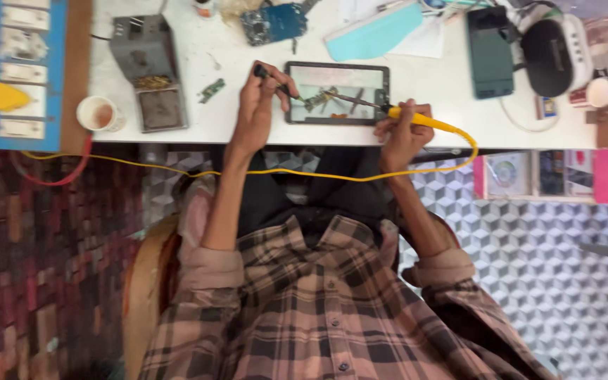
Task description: The person uses a soldering iron and tweezers to work on a small circuit board placed on a tablet screen. They repeatedly apply heat and solder to specific points on the board while holding it steady.
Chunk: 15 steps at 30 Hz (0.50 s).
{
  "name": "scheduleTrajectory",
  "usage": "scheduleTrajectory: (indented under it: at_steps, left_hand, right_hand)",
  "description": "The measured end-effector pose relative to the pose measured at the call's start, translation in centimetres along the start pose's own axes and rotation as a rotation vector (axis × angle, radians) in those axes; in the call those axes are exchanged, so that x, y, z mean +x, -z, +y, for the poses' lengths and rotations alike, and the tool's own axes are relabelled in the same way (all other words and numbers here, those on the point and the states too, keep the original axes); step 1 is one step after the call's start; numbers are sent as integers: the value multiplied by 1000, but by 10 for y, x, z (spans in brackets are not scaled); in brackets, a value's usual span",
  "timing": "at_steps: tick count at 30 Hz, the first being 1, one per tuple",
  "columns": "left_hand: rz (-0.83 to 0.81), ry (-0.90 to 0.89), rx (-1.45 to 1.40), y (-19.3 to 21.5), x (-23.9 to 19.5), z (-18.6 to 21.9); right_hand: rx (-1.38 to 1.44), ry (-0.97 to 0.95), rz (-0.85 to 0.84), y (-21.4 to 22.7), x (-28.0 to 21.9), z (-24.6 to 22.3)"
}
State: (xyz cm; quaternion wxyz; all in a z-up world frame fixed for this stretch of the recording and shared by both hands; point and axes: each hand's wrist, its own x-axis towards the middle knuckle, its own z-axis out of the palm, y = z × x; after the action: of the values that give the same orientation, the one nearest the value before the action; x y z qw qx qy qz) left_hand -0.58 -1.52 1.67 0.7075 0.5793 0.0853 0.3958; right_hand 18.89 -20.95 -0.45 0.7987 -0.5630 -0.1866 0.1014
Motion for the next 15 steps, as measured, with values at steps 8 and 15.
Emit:
scheduleTrajectory:
  at_steps: [8, 15]
  left_hand:
    - [32, -25, 122, -2, 2, 3]
    - [52, -48, 41, -1, 4, 9]
  right_hand:
    - [-28, 39, -23, 0, -2, -6]
    - [18, 1, -6, -2, -4, -9]
